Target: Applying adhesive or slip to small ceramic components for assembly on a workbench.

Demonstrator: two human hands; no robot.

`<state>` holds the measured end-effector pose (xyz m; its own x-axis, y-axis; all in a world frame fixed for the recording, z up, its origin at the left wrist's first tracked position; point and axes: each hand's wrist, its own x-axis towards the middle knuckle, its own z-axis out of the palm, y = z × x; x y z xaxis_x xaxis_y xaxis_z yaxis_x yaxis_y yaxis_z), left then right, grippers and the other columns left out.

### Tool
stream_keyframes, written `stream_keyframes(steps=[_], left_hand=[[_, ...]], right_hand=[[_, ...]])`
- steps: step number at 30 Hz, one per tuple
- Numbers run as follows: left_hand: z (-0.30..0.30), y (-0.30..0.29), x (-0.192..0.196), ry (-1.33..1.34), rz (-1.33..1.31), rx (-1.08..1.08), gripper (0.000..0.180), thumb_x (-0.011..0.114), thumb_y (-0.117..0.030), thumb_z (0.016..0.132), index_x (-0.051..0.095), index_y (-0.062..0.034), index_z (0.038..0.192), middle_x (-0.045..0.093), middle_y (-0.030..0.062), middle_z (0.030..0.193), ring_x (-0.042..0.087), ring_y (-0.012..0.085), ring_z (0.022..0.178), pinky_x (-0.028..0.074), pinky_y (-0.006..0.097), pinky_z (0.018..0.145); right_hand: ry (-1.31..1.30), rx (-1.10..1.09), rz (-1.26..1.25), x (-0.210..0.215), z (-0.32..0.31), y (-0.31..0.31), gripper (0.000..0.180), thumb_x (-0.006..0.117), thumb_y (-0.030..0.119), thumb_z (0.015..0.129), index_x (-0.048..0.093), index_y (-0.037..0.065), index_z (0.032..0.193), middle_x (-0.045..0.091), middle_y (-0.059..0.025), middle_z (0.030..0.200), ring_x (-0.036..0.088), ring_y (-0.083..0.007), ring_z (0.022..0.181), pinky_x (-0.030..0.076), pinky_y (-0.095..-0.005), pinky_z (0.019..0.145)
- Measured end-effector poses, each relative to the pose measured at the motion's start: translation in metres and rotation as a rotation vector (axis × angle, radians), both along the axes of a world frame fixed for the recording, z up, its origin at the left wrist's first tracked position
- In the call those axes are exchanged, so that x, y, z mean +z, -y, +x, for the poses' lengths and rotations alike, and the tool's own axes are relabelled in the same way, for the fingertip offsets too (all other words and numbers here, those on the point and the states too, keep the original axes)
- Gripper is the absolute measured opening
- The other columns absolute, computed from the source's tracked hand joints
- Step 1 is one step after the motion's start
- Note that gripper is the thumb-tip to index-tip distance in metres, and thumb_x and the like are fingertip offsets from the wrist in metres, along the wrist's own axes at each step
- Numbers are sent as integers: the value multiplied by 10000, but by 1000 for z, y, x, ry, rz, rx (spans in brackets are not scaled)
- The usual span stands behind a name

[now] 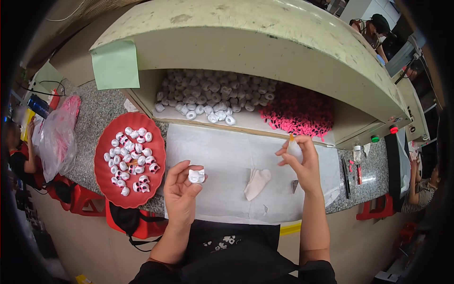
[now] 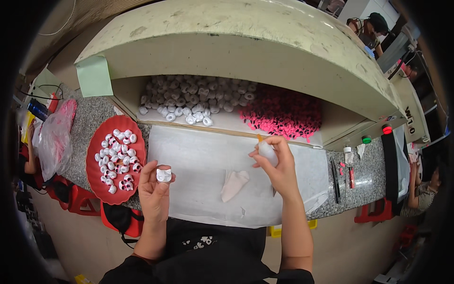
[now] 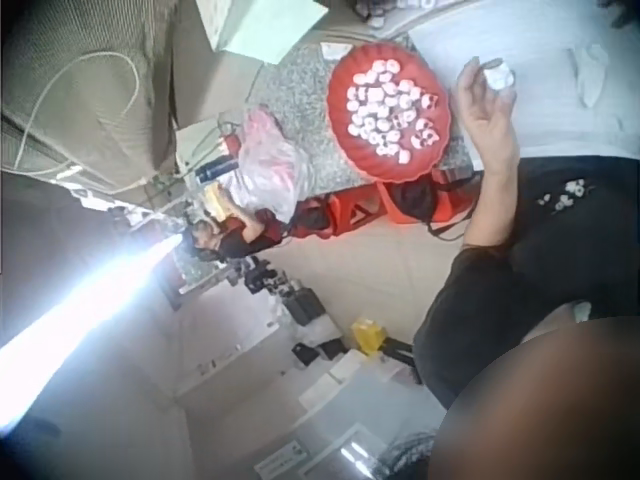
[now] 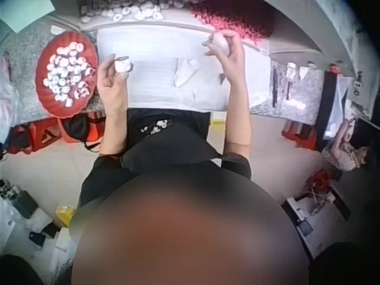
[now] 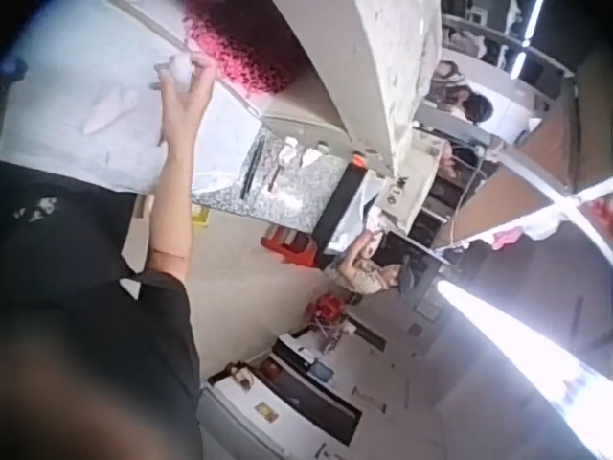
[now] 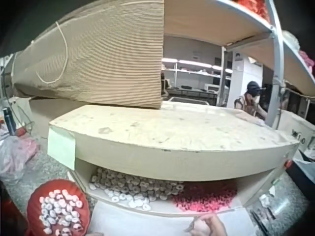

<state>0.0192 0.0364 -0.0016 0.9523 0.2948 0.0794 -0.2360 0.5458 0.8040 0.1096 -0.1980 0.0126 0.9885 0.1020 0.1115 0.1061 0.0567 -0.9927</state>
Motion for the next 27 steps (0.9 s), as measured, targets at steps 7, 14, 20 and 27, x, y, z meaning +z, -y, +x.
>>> stream_keyframes(steps=[7,14,20,27], left_hand=[[-7,-4,-3,-35,16,-32,370,603,-17,703,457,-19,1043,516,127,1019,526,182,889,432,323,793],[2,-3,-11,-56,-65,-112,364,561,50,705,443,15,1048,519,143,1013,519,197,936,423,328,830],[8,17,-10,-48,-75,-300,372,531,72,718,434,16,1073,519,141,1032,486,201,1006,377,290,869],[2,27,-10,-53,-38,-330,352,566,28,718,450,9,1050,526,160,1024,493,215,995,385,326,854]], right_hand=[[386,-58,-927,-32,50,-4,219,614,0,627,546,9,836,526,-87,826,537,-255,784,438,-319,679],[539,-3,-1041,-43,46,6,318,552,-113,522,572,5,817,545,-93,815,555,-259,756,451,-321,647],[73,102,-274,-2,-11,-31,120,583,-82,656,576,-2,746,557,-69,730,519,-127,612,409,-210,524],[-202,65,28,3,-56,-50,106,605,-67,666,545,-27,744,568,-83,755,522,-100,616,419,-199,518]])
